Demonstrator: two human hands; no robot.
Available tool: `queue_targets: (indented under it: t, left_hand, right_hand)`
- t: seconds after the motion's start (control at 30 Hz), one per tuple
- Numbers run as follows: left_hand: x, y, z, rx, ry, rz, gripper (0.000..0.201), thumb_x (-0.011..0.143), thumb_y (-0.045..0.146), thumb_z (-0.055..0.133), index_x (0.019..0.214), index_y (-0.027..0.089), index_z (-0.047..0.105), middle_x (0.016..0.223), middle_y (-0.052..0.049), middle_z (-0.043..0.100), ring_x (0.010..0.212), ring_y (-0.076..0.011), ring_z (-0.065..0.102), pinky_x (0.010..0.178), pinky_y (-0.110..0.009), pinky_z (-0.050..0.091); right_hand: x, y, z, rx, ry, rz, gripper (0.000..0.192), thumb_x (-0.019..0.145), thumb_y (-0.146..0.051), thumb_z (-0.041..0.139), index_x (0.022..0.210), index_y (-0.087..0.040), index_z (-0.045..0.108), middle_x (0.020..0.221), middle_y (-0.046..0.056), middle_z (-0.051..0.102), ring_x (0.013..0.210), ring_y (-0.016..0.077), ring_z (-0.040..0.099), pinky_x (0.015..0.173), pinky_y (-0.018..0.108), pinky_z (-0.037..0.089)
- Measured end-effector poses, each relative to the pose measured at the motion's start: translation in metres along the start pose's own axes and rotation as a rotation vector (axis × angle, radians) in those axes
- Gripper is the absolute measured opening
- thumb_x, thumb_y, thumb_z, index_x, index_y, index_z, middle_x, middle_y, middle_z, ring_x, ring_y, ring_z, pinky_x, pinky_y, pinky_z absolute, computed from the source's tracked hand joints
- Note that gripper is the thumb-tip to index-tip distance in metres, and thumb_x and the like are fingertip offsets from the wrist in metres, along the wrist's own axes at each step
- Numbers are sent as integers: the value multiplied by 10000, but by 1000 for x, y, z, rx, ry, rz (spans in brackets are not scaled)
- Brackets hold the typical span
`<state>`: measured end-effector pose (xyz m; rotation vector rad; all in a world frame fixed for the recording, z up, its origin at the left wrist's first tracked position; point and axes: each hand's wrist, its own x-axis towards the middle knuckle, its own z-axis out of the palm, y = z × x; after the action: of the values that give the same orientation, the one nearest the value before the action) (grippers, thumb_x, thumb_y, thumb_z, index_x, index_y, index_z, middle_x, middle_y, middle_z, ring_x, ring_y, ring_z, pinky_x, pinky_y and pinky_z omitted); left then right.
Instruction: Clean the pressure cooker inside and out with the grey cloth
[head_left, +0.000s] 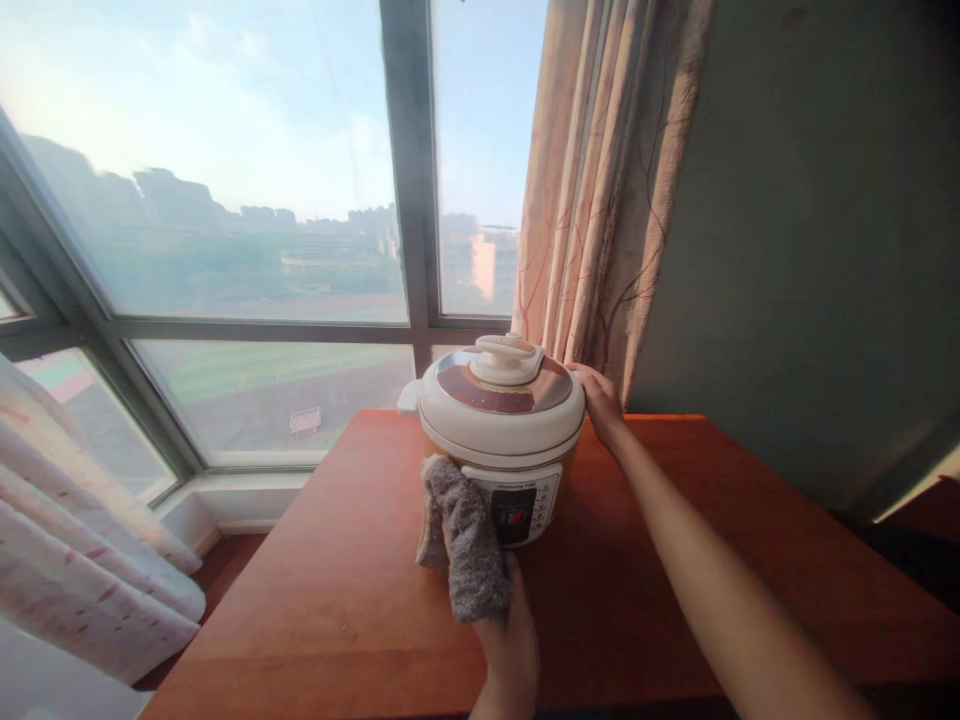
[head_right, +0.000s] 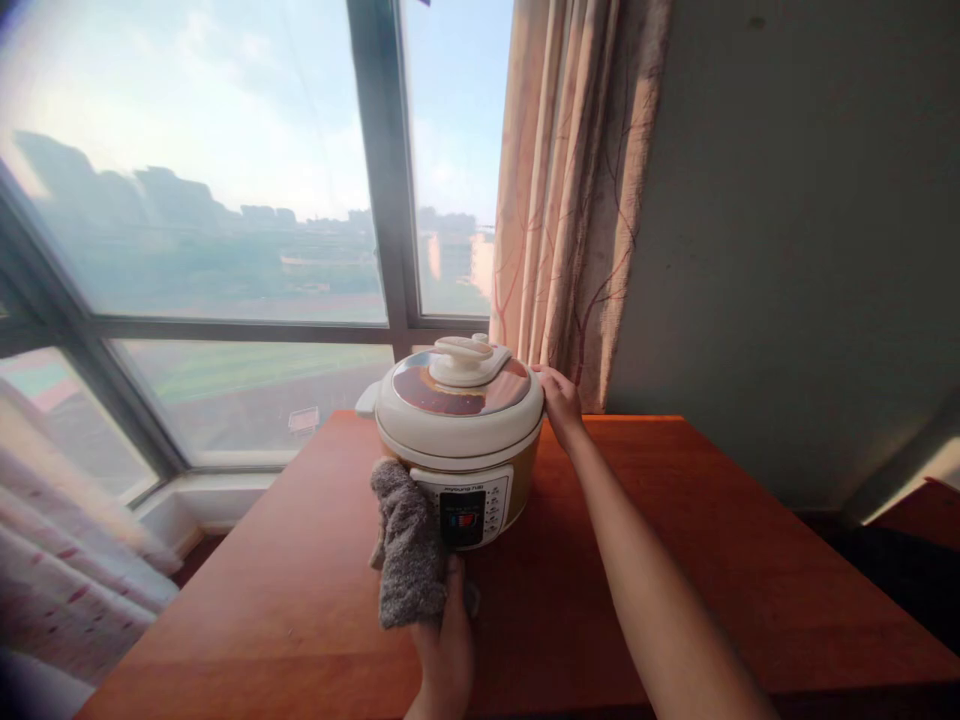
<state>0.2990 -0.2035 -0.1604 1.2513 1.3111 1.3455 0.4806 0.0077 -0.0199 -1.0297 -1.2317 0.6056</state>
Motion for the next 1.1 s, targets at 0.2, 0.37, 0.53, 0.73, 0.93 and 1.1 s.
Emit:
queue_targets:
  t: [0.2,0.37,0.53,0.73,0.93,1.1]
  left_hand:
    - [27,28,-23,738,33,715,745,721,444,688,1434,339,498,1591,-85,329,1487,-470,49,1137,-697,68]
    - [48,65,-23,985,-186,1040,644,854,426,570,1472,283,454,1588,-61,344,1455,-388,261,1111,-573,192]
    - [44,42,-19,1169,-525,1149,427,941,274,461,1324,128,576,1418,-142,570,1252,-261,531,1022,-395,359]
    - [49,26,-31,1250,-623,1207,409,967,237,435,1336,112,561,1227,-136,689,1074,-224,620,923,-345,423]
    - [68,61,-59,1235,-388,1439,455,972,219,463,1426,207,489,1452,-92,545,1232,-194,552,941,-324,416]
    - [89,84,-82,1001,-4,1446,403,948,214,495,1333,278,595,1371,-77,621,1338,-247,493,1108,-408,292]
  right_hand:
    - [-1,0,0,15,-4,15,450,743,-493,538,973,-164,742,983,68,748,934,245,644,793,311,479]
    - [0,0,-1,26,0,11,426,735,-475,541,935,-157,742,996,79,745,969,252,640,842,327,469]
    - [-2,0,0,46,2,15,423,745,-469,541,960,-164,739,1026,74,741,1009,255,632,879,336,462]
    - [-5,-1,0,62,0,27,427,745,-488,560,961,-167,740,980,68,744,952,251,640,831,334,472]
    - [-5,1,-1,45,20,12,438,747,-529,557,938,-184,748,951,61,748,921,259,642,784,338,483]
    - [-7,5,-3,-8,80,-18,453,762,-531,536,955,-182,750,976,69,750,948,275,644,817,363,480]
